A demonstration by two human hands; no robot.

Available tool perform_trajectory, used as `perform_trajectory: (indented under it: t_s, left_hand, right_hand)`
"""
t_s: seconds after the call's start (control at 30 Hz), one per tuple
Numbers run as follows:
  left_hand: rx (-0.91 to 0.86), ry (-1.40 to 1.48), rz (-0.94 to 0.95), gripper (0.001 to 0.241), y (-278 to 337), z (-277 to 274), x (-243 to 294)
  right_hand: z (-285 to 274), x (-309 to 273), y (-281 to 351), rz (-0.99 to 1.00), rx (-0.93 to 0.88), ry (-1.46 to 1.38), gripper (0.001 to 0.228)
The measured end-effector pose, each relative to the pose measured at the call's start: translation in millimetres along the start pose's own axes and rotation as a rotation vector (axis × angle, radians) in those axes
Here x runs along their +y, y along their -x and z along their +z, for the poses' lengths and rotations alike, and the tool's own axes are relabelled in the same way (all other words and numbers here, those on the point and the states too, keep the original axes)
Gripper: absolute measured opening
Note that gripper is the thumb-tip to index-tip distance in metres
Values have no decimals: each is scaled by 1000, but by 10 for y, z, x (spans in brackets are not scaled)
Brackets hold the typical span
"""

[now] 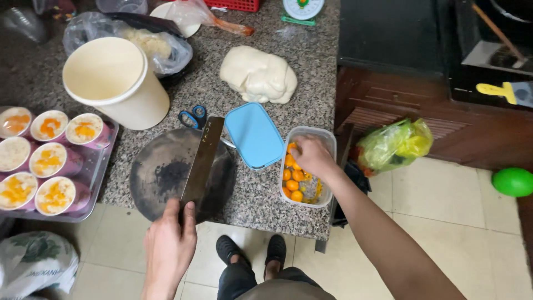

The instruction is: Chopping salted egg yolks and placing them into pastry cups filled with batter.

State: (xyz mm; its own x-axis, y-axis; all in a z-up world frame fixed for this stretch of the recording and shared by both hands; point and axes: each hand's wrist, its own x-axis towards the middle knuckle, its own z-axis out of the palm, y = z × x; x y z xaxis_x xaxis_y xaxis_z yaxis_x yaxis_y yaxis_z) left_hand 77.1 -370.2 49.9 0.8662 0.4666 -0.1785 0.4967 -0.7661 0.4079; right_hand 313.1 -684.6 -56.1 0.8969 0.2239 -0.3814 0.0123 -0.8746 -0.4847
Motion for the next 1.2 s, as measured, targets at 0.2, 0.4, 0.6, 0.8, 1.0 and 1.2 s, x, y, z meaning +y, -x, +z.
perform_trajectory:
  t_s: [0.2,0.4,0.6,0.8,1.0,1.2]
  left_hand:
    - [16,12,-89,24,83,-59,-174]
    - [-5,10,-114,28,32,-42,-326]
    - [-72,27,-123,26,-107,-129,-263]
    - [-60,61,-97,25,-204,-202,-315]
    - [1,106,-129,29,-302,-158,-707]
    - [-34,144,-229,24,-285,-253,-1069]
  right_hand:
    - [189,156,-317,44,-39,204,48]
    - [200,143,-304,69,-33,190,27]
    - [67,-76,-160,104,57,188,34]
    - [-110,-55,56,78,301,52,36]
    - [-189,-973,273,-1,233,-354,37]
    - [1215,-1839,-172,-512,164,-478,24]
